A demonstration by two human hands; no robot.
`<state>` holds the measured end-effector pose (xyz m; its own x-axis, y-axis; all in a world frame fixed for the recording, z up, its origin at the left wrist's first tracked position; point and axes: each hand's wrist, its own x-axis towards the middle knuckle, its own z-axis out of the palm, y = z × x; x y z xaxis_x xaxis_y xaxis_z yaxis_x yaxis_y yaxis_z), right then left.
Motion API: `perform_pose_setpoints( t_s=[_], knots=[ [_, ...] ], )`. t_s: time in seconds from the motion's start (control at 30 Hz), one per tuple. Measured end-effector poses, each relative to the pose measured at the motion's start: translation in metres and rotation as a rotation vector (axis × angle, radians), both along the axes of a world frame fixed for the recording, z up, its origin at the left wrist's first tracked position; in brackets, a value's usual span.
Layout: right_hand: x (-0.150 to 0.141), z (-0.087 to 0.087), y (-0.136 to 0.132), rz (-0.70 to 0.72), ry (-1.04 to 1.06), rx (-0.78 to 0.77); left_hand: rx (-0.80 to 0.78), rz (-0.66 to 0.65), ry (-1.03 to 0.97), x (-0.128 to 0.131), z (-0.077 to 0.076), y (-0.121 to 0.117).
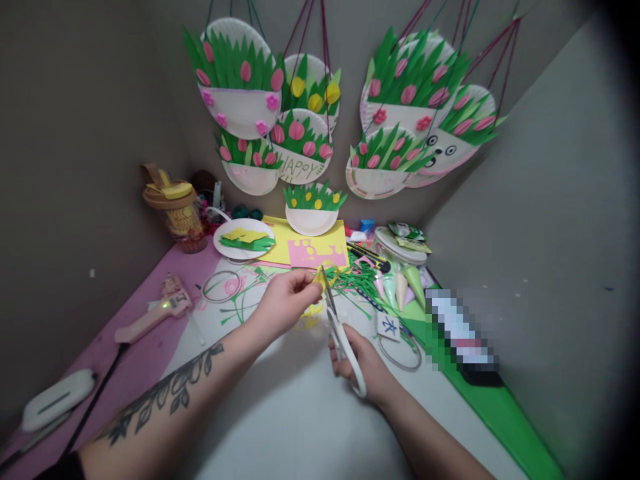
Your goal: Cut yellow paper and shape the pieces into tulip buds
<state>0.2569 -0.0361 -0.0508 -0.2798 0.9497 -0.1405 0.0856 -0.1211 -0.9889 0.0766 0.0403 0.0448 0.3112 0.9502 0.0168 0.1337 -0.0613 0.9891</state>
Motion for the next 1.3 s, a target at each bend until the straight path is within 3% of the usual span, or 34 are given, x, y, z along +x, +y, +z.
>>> perform_pose_setpoints(
  t_s=[0.37, 0.7, 1.07, 1.3],
  knots=[
    [0.0016, -0.0009, 0.0011, 0.005, -0.014, -0.012, -0.01, 0.037, 0.004, -0.0015, 0.0038, 0.001],
    [0.0018, 0.0032, 0.0012, 0.029, -0.047, 0.024, 0.067, 0.007, 0.134, -0.0049, 0.0038, 0.0022],
    [0.004, -0.0034, 0.0009, 0.015, -0.001, -0.041, 0.027, 0.082, 0.045, -0.0065, 0.0098, 0.0054],
    [0.0012, 0.0052, 0.0033, -0.016, -0.049, -0.02, -0.061, 0.107, -0.088, -0.0017, 0.0004, 0.0056]
  ],
)
